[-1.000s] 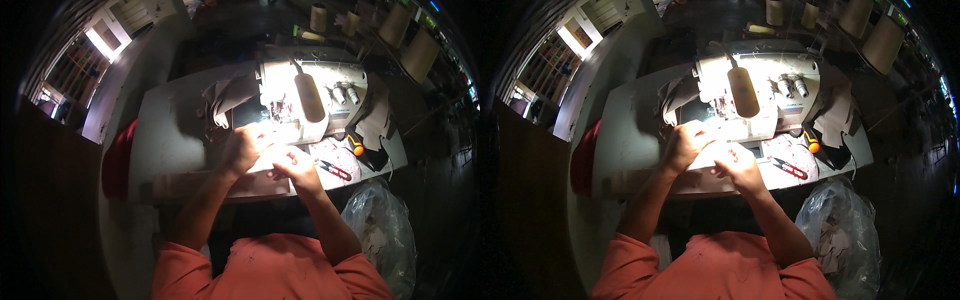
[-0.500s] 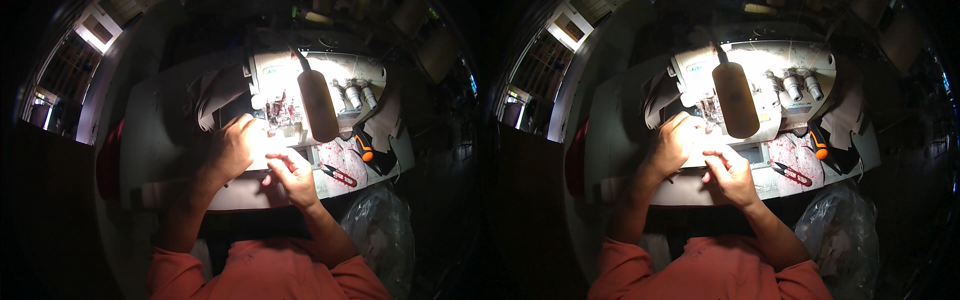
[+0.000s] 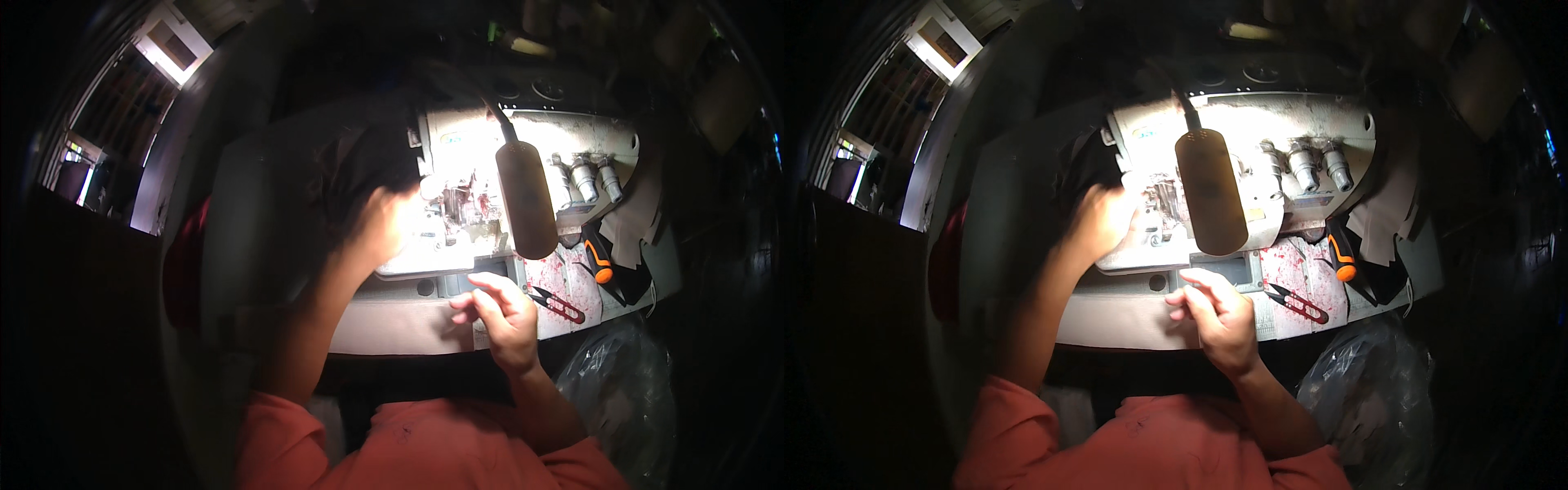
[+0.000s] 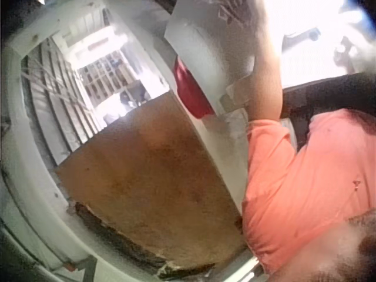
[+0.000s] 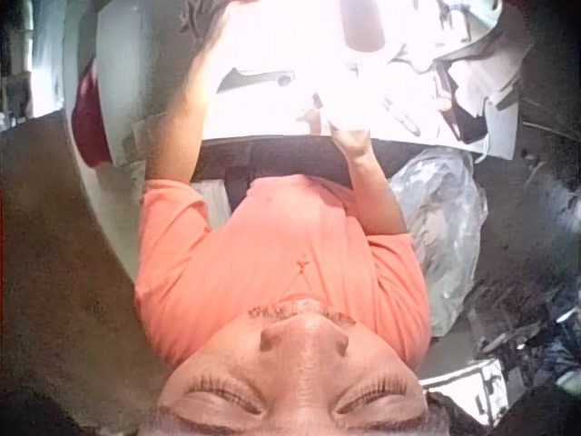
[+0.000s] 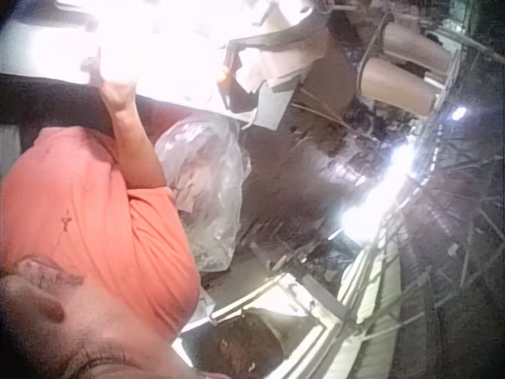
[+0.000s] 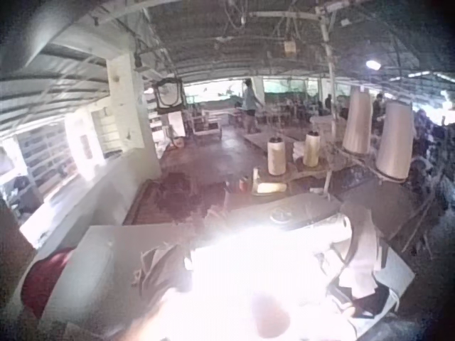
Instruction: The person repeatedly folds a long strip of light-colored fabric by hand on a worktable. They align the edges, fold the strip in half, and smooth it out, repeating this process multiple times. A sewing machine and other tools are visible on the table.
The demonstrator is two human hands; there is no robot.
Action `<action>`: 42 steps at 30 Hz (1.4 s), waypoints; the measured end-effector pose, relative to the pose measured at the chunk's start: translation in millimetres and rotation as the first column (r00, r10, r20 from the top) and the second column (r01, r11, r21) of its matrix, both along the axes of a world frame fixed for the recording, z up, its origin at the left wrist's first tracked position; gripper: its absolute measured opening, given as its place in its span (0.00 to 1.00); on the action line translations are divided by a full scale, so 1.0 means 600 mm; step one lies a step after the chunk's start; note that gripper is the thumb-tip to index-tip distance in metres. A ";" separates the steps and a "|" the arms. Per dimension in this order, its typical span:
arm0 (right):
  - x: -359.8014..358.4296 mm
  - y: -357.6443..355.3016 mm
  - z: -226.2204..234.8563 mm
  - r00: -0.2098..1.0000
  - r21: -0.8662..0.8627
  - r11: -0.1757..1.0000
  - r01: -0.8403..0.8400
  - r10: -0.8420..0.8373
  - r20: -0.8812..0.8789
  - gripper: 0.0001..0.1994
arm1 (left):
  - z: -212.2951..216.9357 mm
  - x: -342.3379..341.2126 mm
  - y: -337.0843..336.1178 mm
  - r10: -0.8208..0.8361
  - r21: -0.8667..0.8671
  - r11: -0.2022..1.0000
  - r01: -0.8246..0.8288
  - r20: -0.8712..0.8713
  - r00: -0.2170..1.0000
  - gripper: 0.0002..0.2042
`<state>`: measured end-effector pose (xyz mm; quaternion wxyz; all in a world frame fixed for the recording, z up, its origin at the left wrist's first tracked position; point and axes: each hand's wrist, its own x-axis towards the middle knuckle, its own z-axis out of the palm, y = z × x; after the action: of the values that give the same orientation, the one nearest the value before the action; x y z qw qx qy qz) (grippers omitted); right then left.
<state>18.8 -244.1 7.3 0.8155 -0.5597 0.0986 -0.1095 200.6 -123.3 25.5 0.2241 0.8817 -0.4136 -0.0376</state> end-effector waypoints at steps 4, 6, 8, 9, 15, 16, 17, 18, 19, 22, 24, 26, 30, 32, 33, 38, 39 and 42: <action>-0.041 0.010 0.052 0.994 -0.090 0.990 -0.106 0.107 0.010 0.08 | -0.008 0.094 0.013 0.140 -0.242 0.970 0.031 0.656 0.741 0.13; -0.072 0.015 0.144 0.958 -0.032 0.957 -0.287 0.286 -0.035 0.08 | -0.005 0.096 0.005 0.183 -0.120 0.983 -0.141 0.523 0.833 0.12; -0.079 0.037 0.178 0.729 0.085 0.867 -0.491 0.356 0.584 0.12 | -0.002 0.059 0.024 0.278 -0.460 0.867 -0.191 0.128 0.952 0.10; -0.083 0.035 0.204 0.533 0.090 0.753 -0.652 0.371 0.761 0.12 | 0.013 0.015 0.026 0.168 -0.634 0.756 -0.163 -0.052 0.984 0.09; -0.116 0.104 0.226 0.475 0.207 0.823 -0.529 0.084 0.876 0.14 | -0.009 -0.200 0.029 -0.028 -0.305 0.951 0.039 0.038 0.999 0.06; -0.122 0.108 0.228 0.513 0.253 0.808 -0.532 0.070 0.856 0.15 | -0.021 -0.206 0.026 0.042 -0.290 0.957 -0.019 0.071 0.997 0.08; -0.133 0.100 0.222 0.576 0.254 0.807 -0.533 0.127 0.808 0.14 | -0.034 -0.212 0.025 0.109 -0.274 0.959 -0.077 0.103 0.989 0.09; -0.140 0.091 0.216 0.631 0.251 0.808 -0.533 0.182 0.754 0.13 | -0.053 -0.211 0.025 0.143 -0.243 0.959 -0.144 -0.021 0.989 0.10; -0.161 0.055 0.198 0.692 0.186 0.828 -0.529 0.295 0.659 0.12 | -0.062 -0.208 0.022 0.161 -0.219 0.957 -0.188 -0.135 0.978 0.11; -0.160 0.015 0.156 0.911 -0.118 0.984 -0.134 0.169 0.376 0.12 | -0.070 -0.204 0.017 0.078 -0.401 0.908 -0.124 -0.127 0.989 0.10; -0.142 -0.013 0.103 0.976 -0.052 0.998 -0.021 0.031 0.214 0.05 | -0.079 -0.200 0.025 0.029 -0.502 0.863 -0.049 -0.047 0.998 0.06; -0.119 -0.032 0.076 0.995 -0.247 0.969 0.025 -0.048 -0.089 0.05 | -0.078 -0.202 0.023 -0.006 -0.584 0.811 -0.023 -0.047 0.999 0.05; -0.044 -0.004 0.015 0.999 -0.757 0.652 -0.040 0.016 -0.039 0.07 | -0.064 -0.209 0.034 -0.025 -0.655 0.755 0.019 0.001 1.000 0.05; -0.022 0.003 0.001 0.992 -0.871 0.491 -0.022 0.121 0.042 0.07 | -0.031 -0.228 0.044 0.099 -0.670 0.741 0.051 0.185 0.978 0.06; -0.021 0.011 0.011 0.990 -0.867 0.498 0.010 0.119 0.080 0.07 | -0.033 -0.244 0.054 0.204 -0.695 0.718 0.031 0.252 0.946 0.08; -0.049 0.056 0.096 0.997 -0.543 0.837 -0.066 0.071 -0.011 0.02 | -0.043 -0.304 0.140 -0.720 -0.573 0.317 -0.756 -0.664 0.201 0.15; -0.053 0.061 0.100 0.998 -0.485 0.872 -0.063 0.064 -0.016 0.02 | -0.049 -0.286 0.163 -0.734 -0.456 0.007 -0.890 -0.607 0.305 0.20; -0.063 0.043 0.091 0.994 -0.292 0.952 -0.094 0.073 -0.083 0.04 | -0.062 -0.227 0.267 -0.480 -0.436 -0.478 -0.763 -0.597 0.642 0.23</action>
<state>-19.1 -218.2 61.9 0.7225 -0.6825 0.0863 -0.0686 64.6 37.1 -11.9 0.9767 0.1911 0.0847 0.0496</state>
